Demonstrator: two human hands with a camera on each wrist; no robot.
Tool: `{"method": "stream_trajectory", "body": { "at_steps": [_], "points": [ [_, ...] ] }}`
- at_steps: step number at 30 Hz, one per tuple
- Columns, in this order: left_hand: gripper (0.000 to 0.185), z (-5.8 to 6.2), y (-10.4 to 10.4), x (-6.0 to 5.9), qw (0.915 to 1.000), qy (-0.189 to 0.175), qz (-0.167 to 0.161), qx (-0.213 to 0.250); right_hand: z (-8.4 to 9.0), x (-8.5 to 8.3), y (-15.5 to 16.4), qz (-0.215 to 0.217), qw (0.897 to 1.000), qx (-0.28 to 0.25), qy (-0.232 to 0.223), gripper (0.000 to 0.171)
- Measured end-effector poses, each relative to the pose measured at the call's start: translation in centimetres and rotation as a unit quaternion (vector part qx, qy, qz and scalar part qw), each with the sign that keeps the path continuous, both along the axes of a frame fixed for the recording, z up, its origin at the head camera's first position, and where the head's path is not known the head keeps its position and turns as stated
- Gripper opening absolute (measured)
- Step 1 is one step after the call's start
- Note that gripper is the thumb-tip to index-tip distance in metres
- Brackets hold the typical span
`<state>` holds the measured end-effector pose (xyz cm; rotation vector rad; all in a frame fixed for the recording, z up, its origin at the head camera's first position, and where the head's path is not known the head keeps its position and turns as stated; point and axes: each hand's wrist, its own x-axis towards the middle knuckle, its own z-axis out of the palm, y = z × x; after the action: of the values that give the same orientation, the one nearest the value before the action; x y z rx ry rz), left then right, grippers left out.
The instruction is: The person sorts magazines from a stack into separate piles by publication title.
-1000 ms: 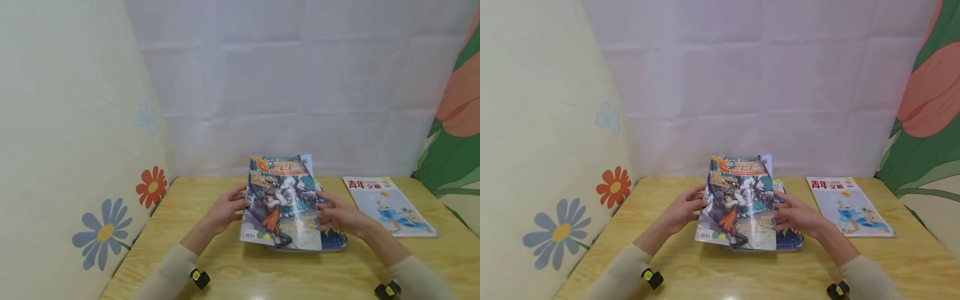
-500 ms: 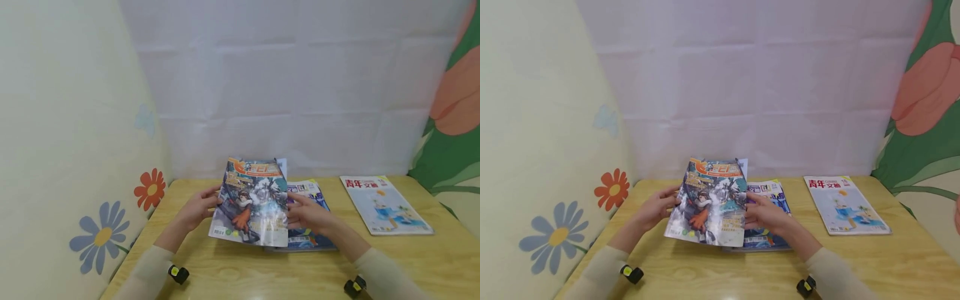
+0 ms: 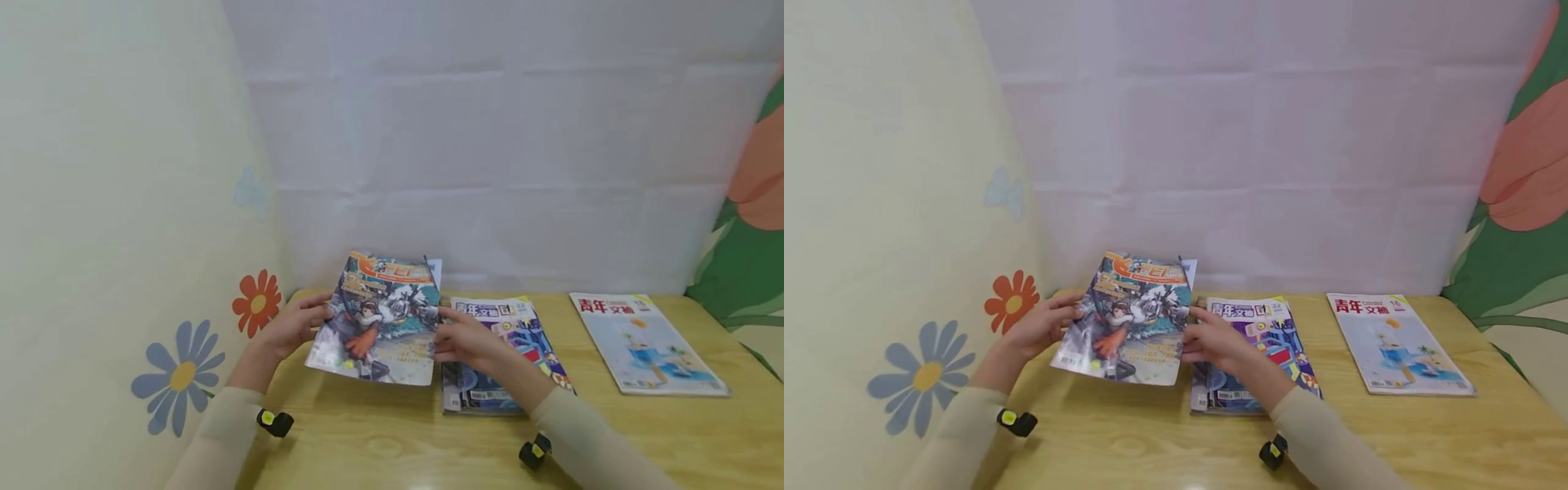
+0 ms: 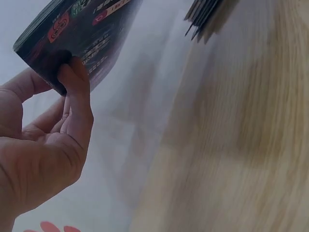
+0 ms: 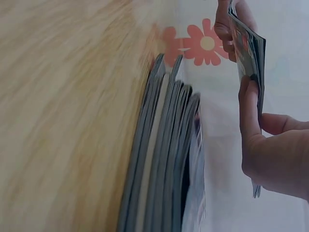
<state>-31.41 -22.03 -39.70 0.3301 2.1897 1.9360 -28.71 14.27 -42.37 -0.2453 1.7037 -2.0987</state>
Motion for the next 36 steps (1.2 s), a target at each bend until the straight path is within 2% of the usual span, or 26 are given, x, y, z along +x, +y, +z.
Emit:
{"method": "stream_trajectory", "body": {
  "at_steps": [6,12,14,17,22,29,36],
  "points": [
    [0.058,-0.5,-2.3,-0.7,0.9987,-0.024,0.033,-0.03,0.5,-1.1,-2.5,-0.003,0.999,-0.014,-0.037,0.083],
    [0.058,-1.5,-4.1,-1.2,0.9962,-0.047,0.058,-0.045,-0.2,-2.2,-5.4,-0.01,0.998,0.002,-0.069,0.083],
    [0.057,-1.6,-4.4,-1.3,0.9952,-0.049,0.066,-0.054,-0.4,-2.4,-6.3,-0.022,0.996,0.012,-0.081,0.083],
    [0.056,-1.8,-4.8,-1.6,0.9924,-0.04,0.069,-0.093,-0.7,-2.9,-7.2,-0.034,0.995,0.024,-0.096,0.084],
    [0.055,-2.1,-5.0,-1.5,0.9837,-0.043,0.082,-0.154,-1.3,-3.5,-8.1,-0.043,0.993,0.04,-0.106,0.083],
    [0.05,-2.4,-5.0,-1.4,0.9729,-0.064,0.133,-0.178,-1.7,-4.1,-8.9,-0.034,0.992,0.047,-0.115,0.081],
    [0.043,-2.5,-4.5,-1.4,0.9526,-0.065,0.17,-0.244,-2.2,-4.3,-9.2,-0.018,0.992,0.041,-0.121,0.075]
  ]
}}
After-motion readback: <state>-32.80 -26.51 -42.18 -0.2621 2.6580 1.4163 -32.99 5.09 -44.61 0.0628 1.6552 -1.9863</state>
